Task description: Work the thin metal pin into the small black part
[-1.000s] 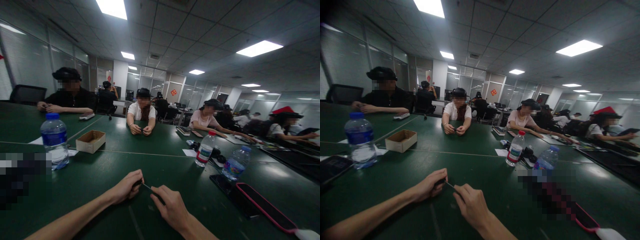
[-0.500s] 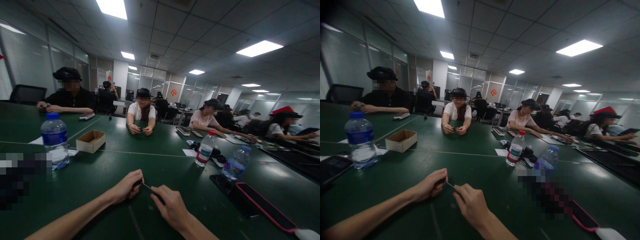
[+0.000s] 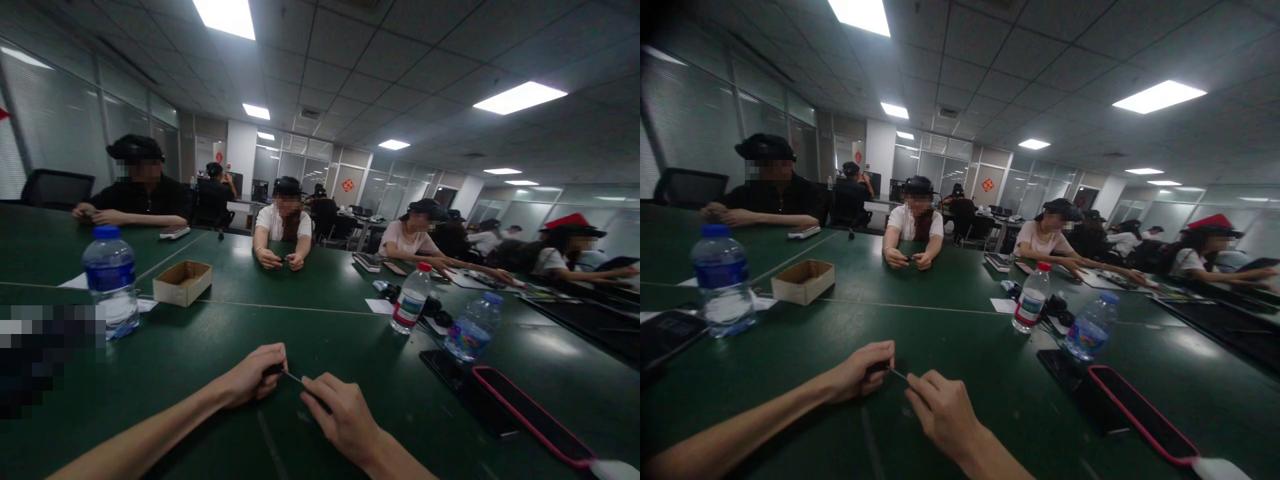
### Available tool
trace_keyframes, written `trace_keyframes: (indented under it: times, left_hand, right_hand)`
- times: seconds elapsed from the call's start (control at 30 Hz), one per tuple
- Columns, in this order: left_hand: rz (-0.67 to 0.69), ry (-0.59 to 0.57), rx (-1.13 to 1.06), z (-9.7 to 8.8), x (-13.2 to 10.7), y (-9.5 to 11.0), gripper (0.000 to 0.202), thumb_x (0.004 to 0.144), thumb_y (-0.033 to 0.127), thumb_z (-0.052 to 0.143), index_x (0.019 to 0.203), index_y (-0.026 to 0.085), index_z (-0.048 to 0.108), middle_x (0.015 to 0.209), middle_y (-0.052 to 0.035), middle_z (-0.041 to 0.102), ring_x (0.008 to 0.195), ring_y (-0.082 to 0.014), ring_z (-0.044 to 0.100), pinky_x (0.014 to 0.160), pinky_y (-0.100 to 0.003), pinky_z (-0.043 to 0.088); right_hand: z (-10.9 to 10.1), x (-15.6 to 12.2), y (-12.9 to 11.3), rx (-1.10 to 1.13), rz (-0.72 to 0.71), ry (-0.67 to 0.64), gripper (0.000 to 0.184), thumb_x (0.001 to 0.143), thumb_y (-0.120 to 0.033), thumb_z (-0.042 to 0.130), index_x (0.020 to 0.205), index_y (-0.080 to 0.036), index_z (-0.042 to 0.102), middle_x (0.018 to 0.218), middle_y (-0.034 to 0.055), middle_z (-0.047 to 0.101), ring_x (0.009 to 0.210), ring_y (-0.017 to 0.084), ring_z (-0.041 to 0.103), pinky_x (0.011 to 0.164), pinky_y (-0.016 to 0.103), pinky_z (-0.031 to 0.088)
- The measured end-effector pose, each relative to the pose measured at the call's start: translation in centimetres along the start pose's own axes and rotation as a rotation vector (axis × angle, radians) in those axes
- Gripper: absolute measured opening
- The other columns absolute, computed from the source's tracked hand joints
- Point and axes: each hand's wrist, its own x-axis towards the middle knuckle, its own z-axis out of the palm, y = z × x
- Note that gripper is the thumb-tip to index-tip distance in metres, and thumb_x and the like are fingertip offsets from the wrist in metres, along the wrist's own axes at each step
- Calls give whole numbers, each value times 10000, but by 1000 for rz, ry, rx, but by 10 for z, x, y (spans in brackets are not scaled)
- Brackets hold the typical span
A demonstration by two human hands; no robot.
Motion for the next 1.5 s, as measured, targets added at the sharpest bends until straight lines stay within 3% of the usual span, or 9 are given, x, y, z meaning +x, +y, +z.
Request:
trace_keyframes:
  times: [0.33,0.53,0.73,1.03,1.5]
  left_hand:
    - [-35,-23,-40,-3,-1,2,281,850,444,545,789,170,525,469,88,296,361,-63,225,376,-184,156]
    - [-40,-52,-14,1,-1,2,240,861,384,523,762,165,529,453,79,300,359,-68,241,373,-190,154]
    - [0,63,-90,0,2,-4,271,903,437,473,815,183,507,483,82,319,372,-70,242,376,-191,161]
    - [12,103,-119,0,4,-6,274,904,453,478,827,190,495,502,87,305,377,-68,241,374,-192,161]
    - [-22,58,-55,-1,3,-4,283,899,451,488,799,187,497,478,87,303,369,-65,225,372,-188,133]
  right_hand:
    - [-1,0,-1,-16,-31,13,265,984,-282,486,1153,-168,655,883,82,688,735,153,663,611,230,531]
    - [0,1,-3,-95,-81,-52,259,977,-253,493,1175,-182,645,904,76,690,701,146,653,579,225,505]
    - [2,2,-2,-79,-20,-1,269,985,-252,471,1177,-163,637,892,80,684,723,157,657,597,238,517]
    - [3,2,1,-38,31,44,260,982,-234,474,1168,-155,636,906,82,681,742,157,653,622,240,524]
    - [4,0,3,-33,-12,16,269,984,-260,482,1175,-155,639,888,83,680,730,157,649,611,242,517]
